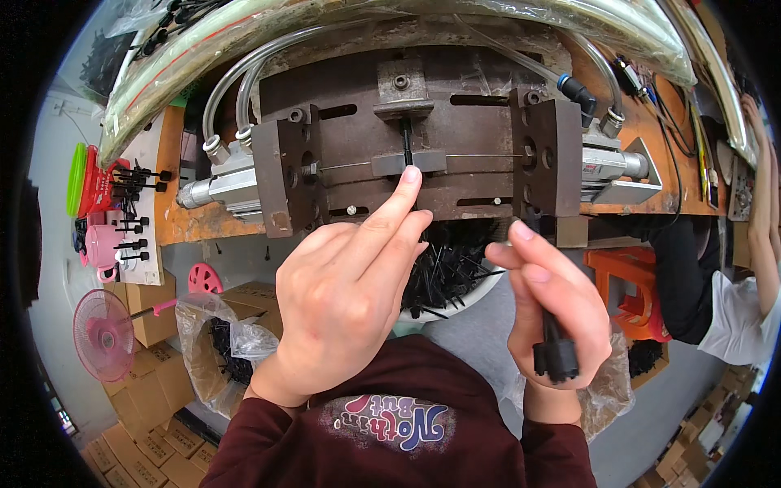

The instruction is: The recorder uses a pneumatic press to assemble small black components.

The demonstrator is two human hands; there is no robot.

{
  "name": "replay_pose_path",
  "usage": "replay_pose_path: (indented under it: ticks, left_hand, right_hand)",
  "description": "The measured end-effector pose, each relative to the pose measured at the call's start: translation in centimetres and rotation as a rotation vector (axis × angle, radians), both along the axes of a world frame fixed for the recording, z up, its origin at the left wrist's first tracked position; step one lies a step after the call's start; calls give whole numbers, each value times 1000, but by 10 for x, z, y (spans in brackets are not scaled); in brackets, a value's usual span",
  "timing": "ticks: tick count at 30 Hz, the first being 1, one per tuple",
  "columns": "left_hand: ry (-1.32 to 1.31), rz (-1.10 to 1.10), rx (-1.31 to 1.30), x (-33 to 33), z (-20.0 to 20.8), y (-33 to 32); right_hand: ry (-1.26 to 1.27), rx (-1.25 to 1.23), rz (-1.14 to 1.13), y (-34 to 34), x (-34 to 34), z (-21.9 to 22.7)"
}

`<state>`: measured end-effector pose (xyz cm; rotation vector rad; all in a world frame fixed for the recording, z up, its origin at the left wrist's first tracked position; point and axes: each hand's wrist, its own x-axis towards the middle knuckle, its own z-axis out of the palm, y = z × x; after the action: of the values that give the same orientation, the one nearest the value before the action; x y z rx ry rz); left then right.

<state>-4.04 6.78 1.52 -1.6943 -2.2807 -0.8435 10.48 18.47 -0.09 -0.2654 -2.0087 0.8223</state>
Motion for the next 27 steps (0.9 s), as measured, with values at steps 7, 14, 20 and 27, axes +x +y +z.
replay_pose_path:
  ticks: [7, 14, 20, 27]
  left_hand:
    - [-51, -8, -27, -2, 5, -2]
    - [-1042, -317, 181, -5, 17, -18]
    - [-747, -298, 280, -5, 11, -21]
    - [-86, -52, 171, 1, -15, -4]
  right_hand:
    - [-191, 308, -173, 3, 0, 7]
    - [-242, 438, -106, 2, -10, 8]
    - [-137, 447, -123, 2, -22, 4]
    - [-145, 273, -138, 4, -8, 6]
